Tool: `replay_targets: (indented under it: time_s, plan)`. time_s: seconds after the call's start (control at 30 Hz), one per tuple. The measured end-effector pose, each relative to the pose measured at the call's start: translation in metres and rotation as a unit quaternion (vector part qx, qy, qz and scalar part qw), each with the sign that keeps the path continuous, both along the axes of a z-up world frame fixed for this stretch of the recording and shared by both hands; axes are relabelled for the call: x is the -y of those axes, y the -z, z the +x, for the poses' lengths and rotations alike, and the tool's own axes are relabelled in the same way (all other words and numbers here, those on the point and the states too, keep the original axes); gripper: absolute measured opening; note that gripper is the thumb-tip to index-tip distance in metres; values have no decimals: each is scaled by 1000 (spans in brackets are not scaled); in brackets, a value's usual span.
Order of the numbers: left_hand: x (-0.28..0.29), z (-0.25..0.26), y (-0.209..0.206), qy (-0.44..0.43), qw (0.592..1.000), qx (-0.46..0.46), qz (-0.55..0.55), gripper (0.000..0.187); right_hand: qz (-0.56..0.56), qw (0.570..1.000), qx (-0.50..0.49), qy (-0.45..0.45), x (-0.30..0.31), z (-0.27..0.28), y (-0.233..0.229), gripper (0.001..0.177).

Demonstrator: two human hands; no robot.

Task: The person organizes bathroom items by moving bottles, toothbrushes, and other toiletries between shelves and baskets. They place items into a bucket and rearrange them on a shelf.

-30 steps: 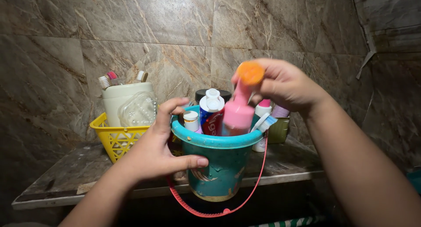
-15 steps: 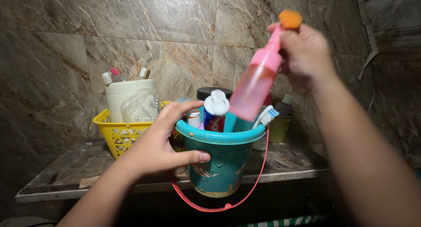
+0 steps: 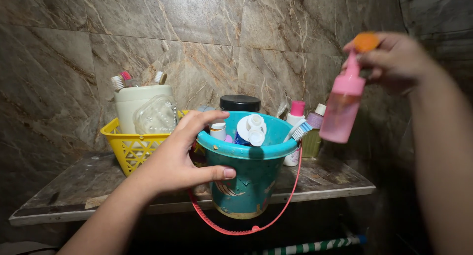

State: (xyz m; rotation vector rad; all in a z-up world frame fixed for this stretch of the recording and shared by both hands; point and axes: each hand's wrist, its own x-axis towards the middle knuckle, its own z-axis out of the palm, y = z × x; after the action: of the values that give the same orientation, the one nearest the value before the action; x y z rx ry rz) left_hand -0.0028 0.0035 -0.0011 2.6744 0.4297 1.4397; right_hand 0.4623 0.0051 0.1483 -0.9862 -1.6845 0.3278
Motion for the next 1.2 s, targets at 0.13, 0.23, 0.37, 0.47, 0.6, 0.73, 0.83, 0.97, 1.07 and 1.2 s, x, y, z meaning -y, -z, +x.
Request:
replay_targets:
  time_s: [0.13, 0.23, 0.37, 0.47, 0.6, 0.73, 0.83, 0.97, 1.07, 1.2]
  plan:
    - [-2, 0, 0, 0, 1000, 2, 13, 94, -52, 998, 30, -29, -23, 14, 31, 40]
    - [-3, 1, -1, 1, 1000, 2, 19, 91, -87, 994, 30, -66, -41, 13, 53, 41]
    - [-5, 1, -1, -1, 1000, -1, 19, 90, -94, 990, 52, -91, -53, 7, 73, 45]
    - [-5, 2, -1, 2, 1000, 0, 20, 90, -94, 990, 29, -101, -59, 0, 86, 44]
    - [-6, 1, -1, 4, 1000, -1, 12, 90, -104, 984, 21, -145, -66, 0, 97, 41]
    - [-8, 1, -1, 4, 1000, -3, 13, 90, -112, 984, -11, -135, -67, 7, 105, 45]
    - [-8, 1, 0, 7, 1000, -3, 10, 90, -89, 988, 30, -125, -64, 7, 103, 57]
    - [-7, 2, -1, 8, 1000, -4, 8, 89, -70, 987, 52, -137, -52, -2, 94, 72]
    - [-6, 2, -2, 7, 1000, -3, 1, 89, -70, 986, 95, -116, -44, -11, 85, 72]
    - [-6, 2, -2, 4, 1000, -3, -4, 90, -73, 978, 186, -59, -44, -20, 80, 65]
